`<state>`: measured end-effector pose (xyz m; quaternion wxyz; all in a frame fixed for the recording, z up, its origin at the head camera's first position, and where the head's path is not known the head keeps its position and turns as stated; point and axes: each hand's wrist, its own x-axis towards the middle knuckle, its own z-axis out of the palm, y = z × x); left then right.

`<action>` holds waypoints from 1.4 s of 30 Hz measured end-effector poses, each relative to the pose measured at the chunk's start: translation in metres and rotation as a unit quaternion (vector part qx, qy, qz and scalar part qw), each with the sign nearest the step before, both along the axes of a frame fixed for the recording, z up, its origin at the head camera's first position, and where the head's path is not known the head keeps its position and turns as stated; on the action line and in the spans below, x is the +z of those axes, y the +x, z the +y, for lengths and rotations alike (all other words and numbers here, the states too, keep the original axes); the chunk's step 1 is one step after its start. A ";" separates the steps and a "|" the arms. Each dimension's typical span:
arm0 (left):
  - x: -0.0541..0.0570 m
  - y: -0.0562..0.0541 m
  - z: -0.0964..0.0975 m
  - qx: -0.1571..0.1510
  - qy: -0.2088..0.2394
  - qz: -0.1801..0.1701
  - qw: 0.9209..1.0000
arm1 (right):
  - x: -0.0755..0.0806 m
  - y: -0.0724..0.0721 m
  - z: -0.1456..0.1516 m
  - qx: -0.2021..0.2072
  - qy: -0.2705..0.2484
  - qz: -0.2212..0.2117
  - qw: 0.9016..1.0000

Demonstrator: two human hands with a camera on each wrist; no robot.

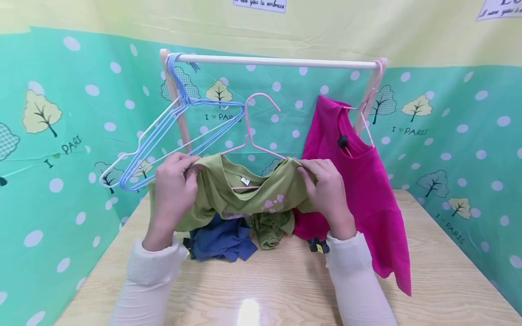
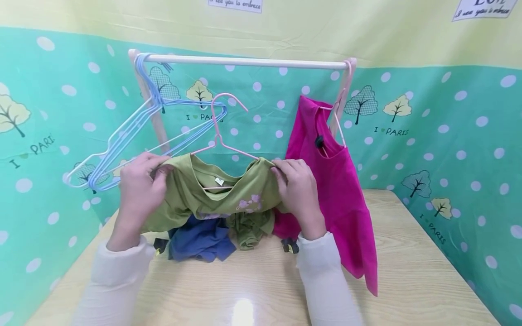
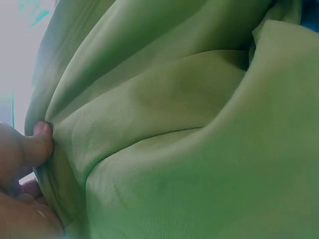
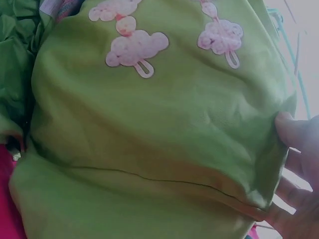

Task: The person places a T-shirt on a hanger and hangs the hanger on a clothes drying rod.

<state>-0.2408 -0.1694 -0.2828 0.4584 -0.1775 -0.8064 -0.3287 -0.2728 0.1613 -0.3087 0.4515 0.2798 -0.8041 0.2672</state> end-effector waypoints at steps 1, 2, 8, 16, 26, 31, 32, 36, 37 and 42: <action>0.000 0.000 0.000 0.003 0.001 -0.001 1.000 | 0.000 0.000 0.001 -0.001 0.002 0.000 1.000; 0.000 0.000 0.000 0.004 0.002 -0.001 1.000 | 0.000 0.000 0.002 -0.002 0.002 -0.001 1.000; 0.001 0.000 -0.001 0.010 0.007 0.000 1.000 | 0.000 -0.002 0.008 -0.004 0.002 -0.012 1.000; 0.002 0.002 -0.004 0.029 0.017 -0.006 0.999 | -0.001 -0.006 0.020 -0.001 -0.023 -0.022 1.000; 0.003 0.003 -0.004 0.043 0.020 -0.014 0.999 | 0.002 -0.002 0.021 -0.027 -0.031 -0.032 0.999; 0.002 0.003 0.001 0.018 0.018 -0.003 1.000 | 0.002 0.000 0.013 -0.005 -0.023 -0.024 0.999; 0.002 0.002 0.002 0.015 0.020 0.000 1.000 | 0.002 -0.001 0.013 -0.001 -0.022 -0.022 1.000; 0.001 0.002 0.002 0.014 0.030 0.007 0.999 | -0.002 -0.004 0.013 0.008 -0.026 -0.025 0.999; 0.001 0.001 0.001 0.013 0.030 0.008 0.999 | -0.002 -0.005 0.014 0.007 -0.028 -0.027 0.999; 0.000 -0.001 0.003 0.009 0.022 0.012 1.000 | -0.002 -0.005 0.019 0.003 -0.038 -0.040 0.998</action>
